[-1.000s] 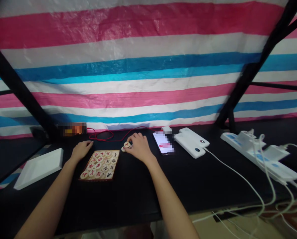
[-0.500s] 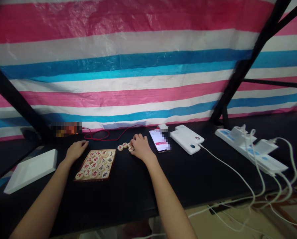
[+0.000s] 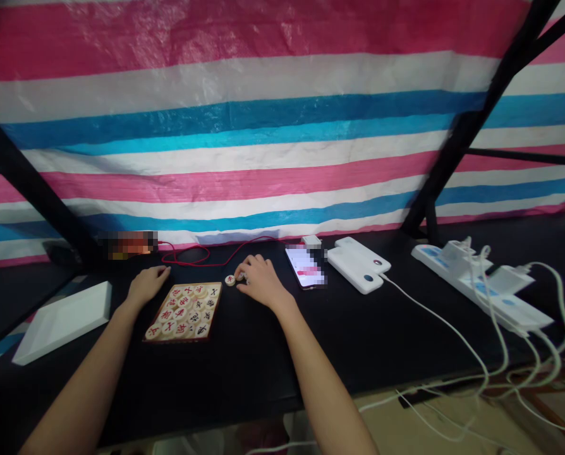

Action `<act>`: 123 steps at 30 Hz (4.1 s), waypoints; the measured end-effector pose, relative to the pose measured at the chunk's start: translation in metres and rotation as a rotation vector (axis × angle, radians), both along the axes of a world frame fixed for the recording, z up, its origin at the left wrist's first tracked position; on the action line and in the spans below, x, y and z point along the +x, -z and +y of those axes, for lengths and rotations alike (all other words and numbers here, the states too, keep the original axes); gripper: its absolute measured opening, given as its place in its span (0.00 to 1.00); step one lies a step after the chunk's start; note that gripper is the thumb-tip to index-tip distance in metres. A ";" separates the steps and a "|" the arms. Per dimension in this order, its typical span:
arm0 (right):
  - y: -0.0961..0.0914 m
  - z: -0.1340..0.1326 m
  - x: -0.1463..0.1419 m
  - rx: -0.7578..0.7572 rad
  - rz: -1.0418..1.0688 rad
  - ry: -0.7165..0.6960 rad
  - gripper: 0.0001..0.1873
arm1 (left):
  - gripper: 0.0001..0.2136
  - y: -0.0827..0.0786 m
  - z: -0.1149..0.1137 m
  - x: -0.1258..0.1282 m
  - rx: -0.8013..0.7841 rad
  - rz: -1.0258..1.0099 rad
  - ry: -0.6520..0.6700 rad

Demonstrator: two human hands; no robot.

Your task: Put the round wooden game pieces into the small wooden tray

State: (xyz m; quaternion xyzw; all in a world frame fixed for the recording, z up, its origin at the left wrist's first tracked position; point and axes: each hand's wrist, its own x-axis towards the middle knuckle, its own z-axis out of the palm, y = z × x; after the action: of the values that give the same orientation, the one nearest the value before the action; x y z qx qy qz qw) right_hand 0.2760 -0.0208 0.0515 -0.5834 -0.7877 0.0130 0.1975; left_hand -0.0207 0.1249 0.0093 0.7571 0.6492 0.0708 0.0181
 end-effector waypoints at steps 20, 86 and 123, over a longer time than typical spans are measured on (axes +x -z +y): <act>0.012 0.005 -0.070 0.158 -0.175 -0.131 0.09 | 0.24 0.001 0.001 0.002 0.008 -0.004 0.000; 0.017 0.022 -0.090 0.197 -0.157 -0.182 0.10 | 0.24 0.005 0.004 0.001 -0.003 -0.024 0.019; -0.001 0.017 -0.022 -0.054 -0.044 -0.033 0.07 | 0.24 0.002 0.001 0.001 -0.017 -0.015 0.011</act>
State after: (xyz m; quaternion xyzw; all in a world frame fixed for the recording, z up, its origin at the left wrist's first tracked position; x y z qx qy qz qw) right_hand 0.2543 -0.0039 0.0527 -0.5758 -0.8005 0.0247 0.1643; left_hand -0.0197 0.1264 0.0077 0.7600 0.6453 0.0710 0.0297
